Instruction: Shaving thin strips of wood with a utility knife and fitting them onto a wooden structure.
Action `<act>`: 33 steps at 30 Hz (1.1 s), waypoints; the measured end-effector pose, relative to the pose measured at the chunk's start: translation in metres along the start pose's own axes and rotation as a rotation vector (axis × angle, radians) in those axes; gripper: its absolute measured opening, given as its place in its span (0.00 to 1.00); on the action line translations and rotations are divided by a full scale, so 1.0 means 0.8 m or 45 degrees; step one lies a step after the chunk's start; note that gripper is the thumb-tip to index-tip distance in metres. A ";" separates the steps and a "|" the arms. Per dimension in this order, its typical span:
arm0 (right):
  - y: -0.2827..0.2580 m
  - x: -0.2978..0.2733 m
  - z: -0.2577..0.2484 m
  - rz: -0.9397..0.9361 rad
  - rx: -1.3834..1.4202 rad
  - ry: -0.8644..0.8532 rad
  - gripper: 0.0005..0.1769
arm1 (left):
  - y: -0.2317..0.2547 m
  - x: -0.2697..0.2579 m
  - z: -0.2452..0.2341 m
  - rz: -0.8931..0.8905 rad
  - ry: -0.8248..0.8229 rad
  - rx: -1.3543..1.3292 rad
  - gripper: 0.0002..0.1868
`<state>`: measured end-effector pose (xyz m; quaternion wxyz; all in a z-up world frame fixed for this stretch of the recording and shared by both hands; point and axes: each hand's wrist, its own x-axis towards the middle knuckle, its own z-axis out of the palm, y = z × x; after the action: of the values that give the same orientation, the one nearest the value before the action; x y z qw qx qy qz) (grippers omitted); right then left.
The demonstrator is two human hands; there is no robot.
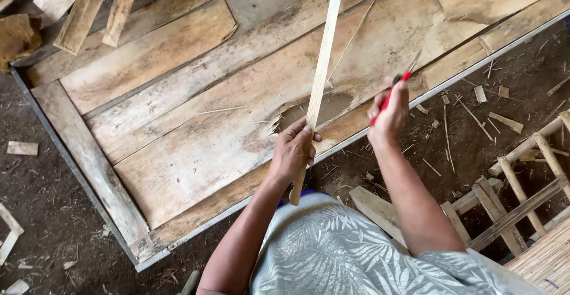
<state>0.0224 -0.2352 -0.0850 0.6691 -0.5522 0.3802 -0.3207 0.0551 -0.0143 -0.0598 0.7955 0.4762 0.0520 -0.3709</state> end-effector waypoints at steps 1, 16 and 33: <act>0.015 -0.013 -0.015 0.010 -0.005 -0.003 0.22 | 0.002 -0.003 -0.003 -0.006 0.010 -0.002 0.24; 0.008 -0.134 -0.041 -0.399 -0.698 -0.793 0.25 | 0.016 -0.042 -0.004 -0.133 -0.180 -0.162 0.27; 0.011 -0.157 -0.067 -0.510 -0.740 -0.903 0.26 | 0.017 -0.072 0.014 -0.098 -0.181 -0.088 0.27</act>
<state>-0.0872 -0.1539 -0.0795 0.5009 -0.8530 0.0895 -0.1160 0.0197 0.0115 -0.0190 0.7983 0.4186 0.0264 -0.4322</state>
